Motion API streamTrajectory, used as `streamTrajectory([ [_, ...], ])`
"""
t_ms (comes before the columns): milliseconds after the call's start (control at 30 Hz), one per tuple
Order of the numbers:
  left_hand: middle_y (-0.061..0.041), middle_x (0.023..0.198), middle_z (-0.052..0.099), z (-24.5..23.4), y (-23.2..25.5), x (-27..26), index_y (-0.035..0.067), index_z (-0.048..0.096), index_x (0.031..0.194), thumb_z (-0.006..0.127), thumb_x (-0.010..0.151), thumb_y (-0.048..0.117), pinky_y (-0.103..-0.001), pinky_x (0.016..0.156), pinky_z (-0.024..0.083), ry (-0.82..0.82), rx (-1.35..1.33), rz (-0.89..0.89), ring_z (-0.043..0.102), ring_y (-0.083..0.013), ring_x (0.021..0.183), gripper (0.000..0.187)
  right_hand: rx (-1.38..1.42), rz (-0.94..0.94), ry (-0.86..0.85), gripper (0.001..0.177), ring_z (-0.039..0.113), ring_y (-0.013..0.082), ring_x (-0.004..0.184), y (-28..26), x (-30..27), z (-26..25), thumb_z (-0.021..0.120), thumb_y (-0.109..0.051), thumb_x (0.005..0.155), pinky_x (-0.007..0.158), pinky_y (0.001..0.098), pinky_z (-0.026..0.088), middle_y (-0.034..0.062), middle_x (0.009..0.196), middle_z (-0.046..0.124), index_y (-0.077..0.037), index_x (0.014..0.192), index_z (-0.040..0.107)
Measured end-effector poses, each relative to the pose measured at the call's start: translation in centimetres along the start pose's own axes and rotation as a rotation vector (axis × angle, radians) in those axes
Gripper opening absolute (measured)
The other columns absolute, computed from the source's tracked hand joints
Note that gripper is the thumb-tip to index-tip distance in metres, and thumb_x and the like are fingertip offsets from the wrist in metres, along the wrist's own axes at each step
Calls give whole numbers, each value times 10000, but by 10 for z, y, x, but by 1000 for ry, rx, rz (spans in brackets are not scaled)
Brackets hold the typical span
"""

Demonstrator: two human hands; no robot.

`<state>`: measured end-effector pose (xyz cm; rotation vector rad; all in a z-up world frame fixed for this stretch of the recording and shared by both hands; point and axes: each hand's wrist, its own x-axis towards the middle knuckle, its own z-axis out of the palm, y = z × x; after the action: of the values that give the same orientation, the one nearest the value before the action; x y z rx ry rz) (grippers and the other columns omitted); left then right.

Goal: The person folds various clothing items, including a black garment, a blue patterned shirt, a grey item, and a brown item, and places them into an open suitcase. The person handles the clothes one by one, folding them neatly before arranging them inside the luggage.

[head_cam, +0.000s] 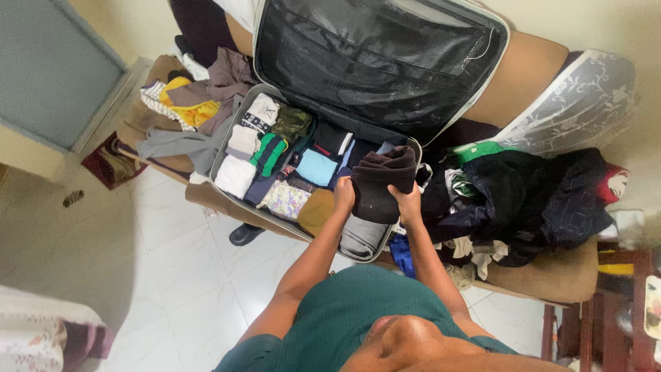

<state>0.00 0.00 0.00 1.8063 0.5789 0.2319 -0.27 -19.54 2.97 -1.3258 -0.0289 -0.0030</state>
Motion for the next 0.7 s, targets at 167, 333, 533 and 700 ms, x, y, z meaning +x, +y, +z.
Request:
streamTrajectory([
  [167, -253, 1228, 676, 12, -12, -4, -8, 642, 1225, 599, 856, 274, -445, 1038, 456, -99, -41, -9, 617, -408, 1180, 467, -32, 91, 129, 521, 660, 174, 1063, 8, -12, 10, 812, 8, 800, 943, 325, 536, 54, 1207, 692, -26, 1280, 612],
  [333, -228, 1291, 575, 11, -33, -9, -6, 559, 1307, 702, 688, 179, -417, 1051, 422, -242, -7, -1, 526, -385, 1231, 661, 43, 83, 164, 545, 664, 179, 1057, 38, -24, 3, 852, -44, 782, 972, 330, 532, 59, 1201, 698, -27, 1274, 617],
  [533, -153, 1279, 573, 5, -57, -10, 22, 537, 1352, 717, 708, 160, -377, 1060, 431, -369, -188, -61, 549, -294, 1225, 683, 37, 60, 184, 580, 645, 175, 1102, 63, -33, 0, 872, -68, 784, 1004, 324, 512, 59, 1238, 692, -28, 1302, 614],
  [700, -125, 1249, 591, 11, -74, -15, 42, 505, 1384, 693, 748, 110, -354, 992, 478, -293, -289, -91, 582, -249, 1142, 667, 27, 85, 177, 642, 644, 180, 1103, 79, -25, -1, 879, -50, 747, 1002, 319, 512, 65, 1242, 693, -28, 1328, 607],
])
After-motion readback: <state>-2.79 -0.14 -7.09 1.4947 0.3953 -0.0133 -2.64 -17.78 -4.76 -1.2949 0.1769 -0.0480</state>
